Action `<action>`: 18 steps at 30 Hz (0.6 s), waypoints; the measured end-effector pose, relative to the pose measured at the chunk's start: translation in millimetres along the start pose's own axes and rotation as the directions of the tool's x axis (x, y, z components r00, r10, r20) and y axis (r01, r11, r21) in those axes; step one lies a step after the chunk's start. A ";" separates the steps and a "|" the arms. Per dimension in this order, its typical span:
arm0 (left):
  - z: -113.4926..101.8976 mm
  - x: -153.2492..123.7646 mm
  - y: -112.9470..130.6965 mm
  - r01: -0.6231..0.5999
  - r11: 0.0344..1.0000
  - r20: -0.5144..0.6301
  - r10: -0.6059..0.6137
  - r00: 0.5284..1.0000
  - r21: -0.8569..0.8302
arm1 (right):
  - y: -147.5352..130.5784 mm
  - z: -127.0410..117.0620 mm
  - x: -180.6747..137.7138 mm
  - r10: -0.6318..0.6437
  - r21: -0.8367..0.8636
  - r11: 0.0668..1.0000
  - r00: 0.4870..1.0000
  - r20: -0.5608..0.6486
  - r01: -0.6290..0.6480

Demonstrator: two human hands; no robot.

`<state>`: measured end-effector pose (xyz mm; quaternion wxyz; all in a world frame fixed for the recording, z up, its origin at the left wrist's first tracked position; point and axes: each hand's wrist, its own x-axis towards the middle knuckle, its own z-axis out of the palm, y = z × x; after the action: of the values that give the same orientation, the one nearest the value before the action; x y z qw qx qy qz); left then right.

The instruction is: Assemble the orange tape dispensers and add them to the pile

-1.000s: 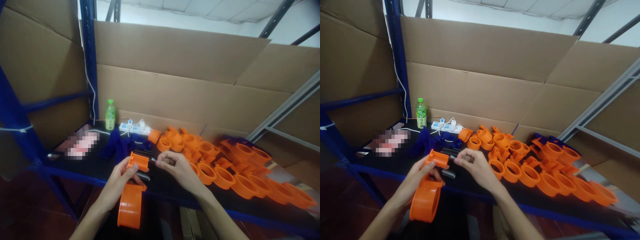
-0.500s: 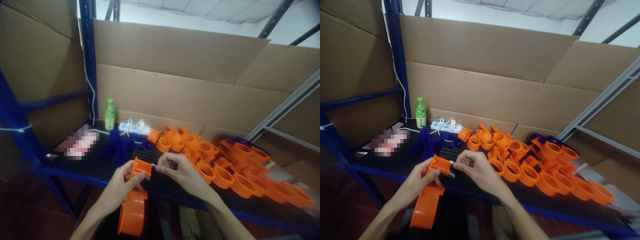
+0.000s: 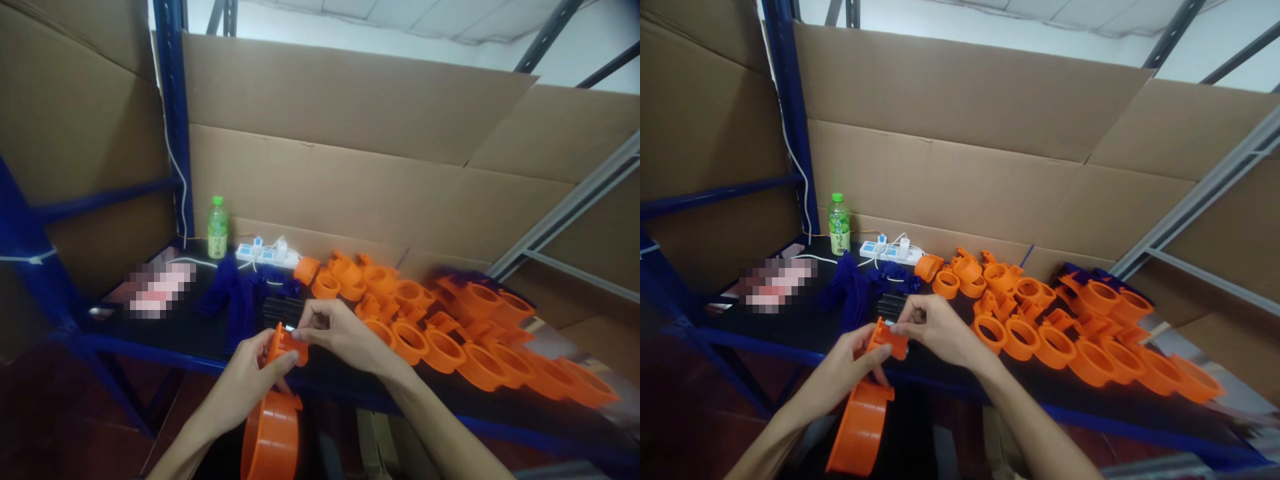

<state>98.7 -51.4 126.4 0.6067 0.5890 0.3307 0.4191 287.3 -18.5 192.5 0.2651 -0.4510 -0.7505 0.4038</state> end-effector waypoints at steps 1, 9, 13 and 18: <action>0.7 1.2 -1.6 0.008 1.000 -0.004 -0.008 1.000 -0.004 | 2.3 1.8 3.4 -0.003 0.013 1.000 1.000 0.001 0.003; -11.4 -3.7 7.9 0.020 0.996 -0.072 -0.026 0.997 -0.088 | 17.4 -6.8 15.9 -0.101 -0.116 0.989 0.992 -0.075 0.092; -25.1 -9.7 15.5 0.008 0.982 -0.177 -0.042 0.983 -0.187 | 46.5 -12.8 20.5 -0.115 -0.447 0.894 0.962 -0.247 -0.008; -29.3 -8.7 17.1 0.020 0.973 -0.218 -0.072 0.973 -0.231 | 70.3 -8.4 15.6 -0.094 -0.635 0.770 0.973 -0.209 -0.063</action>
<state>66.7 -47.1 140.0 0.6383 0.4566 0.3609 0.5039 319.2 17.3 138.1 0.1844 -0.5512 -0.8109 0.0684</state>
